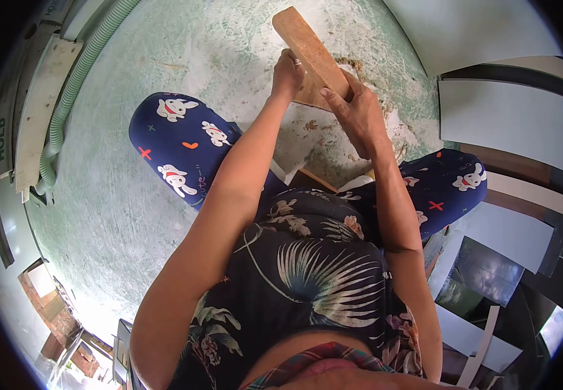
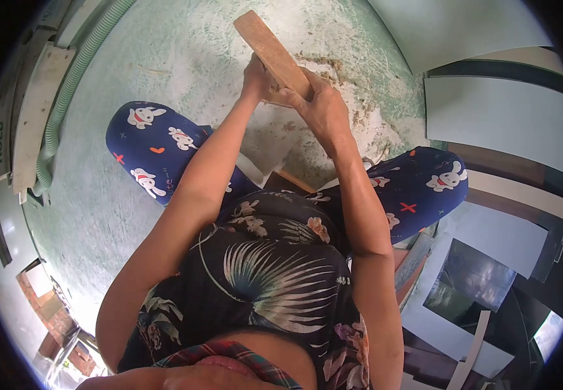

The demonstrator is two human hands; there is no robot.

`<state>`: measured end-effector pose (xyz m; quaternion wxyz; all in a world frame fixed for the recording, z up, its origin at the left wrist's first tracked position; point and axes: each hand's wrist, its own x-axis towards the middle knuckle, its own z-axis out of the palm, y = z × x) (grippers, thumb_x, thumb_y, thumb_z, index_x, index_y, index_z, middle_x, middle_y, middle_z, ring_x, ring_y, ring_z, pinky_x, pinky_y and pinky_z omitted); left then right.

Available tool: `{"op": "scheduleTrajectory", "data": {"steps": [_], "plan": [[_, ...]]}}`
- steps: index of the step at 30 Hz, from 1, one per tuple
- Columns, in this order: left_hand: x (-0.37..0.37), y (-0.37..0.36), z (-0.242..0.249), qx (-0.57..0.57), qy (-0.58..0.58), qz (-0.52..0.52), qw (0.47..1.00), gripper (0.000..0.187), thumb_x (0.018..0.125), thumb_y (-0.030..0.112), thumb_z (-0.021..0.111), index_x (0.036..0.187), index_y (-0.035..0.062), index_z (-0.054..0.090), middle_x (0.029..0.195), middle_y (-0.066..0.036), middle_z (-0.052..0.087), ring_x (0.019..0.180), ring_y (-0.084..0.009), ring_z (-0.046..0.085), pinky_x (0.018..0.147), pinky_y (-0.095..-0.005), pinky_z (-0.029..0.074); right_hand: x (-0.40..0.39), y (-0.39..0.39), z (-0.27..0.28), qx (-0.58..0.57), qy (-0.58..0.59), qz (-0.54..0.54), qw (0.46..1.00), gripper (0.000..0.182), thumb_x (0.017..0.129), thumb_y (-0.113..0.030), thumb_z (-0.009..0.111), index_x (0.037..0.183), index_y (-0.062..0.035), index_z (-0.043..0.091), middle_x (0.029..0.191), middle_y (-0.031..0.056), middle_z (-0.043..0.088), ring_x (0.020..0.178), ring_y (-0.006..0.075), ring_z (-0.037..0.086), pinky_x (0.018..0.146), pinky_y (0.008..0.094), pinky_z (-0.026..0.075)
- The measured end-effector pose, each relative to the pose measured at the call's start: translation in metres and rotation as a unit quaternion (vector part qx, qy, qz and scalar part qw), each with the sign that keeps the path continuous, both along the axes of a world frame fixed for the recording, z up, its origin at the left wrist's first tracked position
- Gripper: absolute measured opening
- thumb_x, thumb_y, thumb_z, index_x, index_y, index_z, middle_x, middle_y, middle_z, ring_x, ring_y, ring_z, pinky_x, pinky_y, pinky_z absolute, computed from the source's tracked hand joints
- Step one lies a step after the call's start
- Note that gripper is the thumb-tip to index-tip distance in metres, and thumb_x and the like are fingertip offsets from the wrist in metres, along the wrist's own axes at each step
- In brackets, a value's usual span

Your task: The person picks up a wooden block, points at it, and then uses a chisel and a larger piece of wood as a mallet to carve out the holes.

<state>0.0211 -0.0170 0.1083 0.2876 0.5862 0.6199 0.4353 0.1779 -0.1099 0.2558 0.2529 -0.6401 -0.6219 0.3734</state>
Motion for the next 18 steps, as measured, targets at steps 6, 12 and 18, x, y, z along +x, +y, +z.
{"op": "scheduleTrajectory", "data": {"steps": [6, 12, 18], "plan": [[-0.008, 0.005, 0.000, -0.040, 0.008, 0.102, 0.994, 0.039, 0.079, 0.018, 0.071, 0.105, -0.0032, 0.051, 0.097, -0.022, 0.065, 0.094, -0.0372, 0.063, 0.080, -0.0420, 0.049, 0.007, 0.002, -0.002, 0.002, -0.003, -0.022, 1.000, 0.058, 0.082, -0.042, 0.068, 0.127, -0.0068, 0.056, 0.097, 0.0193, 0.068, 0.089, 0.0305, 0.066, 0.079, 0.0386, 0.050], [-0.020, 0.006, -0.003, -0.005, 0.011, 0.139, 0.990, 0.044, 0.071, 0.017, 0.080, 0.098, -0.0028, 0.052, 0.088, -0.023, 0.064, 0.086, -0.0404, 0.063, 0.074, -0.0441, 0.050, 0.004, 0.004, 0.005, -0.013, 0.040, -0.041, 0.998, 0.056, 0.082, -0.038, 0.069, 0.127, -0.0078, 0.057, 0.097, 0.0191, 0.069, 0.088, 0.0297, 0.067, 0.078, 0.0381, 0.050], [-0.018, -0.005, 0.000, -0.014, 0.006, 0.158, 0.987, 0.046, 0.065, 0.018, 0.084, 0.094, -0.0015, 0.054, 0.086, -0.020, 0.065, 0.082, -0.0370, 0.064, 0.073, -0.0419, 0.051, -0.002, 0.004, 0.008, -0.004, 0.042, -0.020, 0.999, 0.055, 0.081, -0.036, 0.069, 0.127, -0.0077, 0.057, 0.097, 0.0190, 0.068, 0.088, 0.0296, 0.067, 0.079, 0.0382, 0.050]]}}
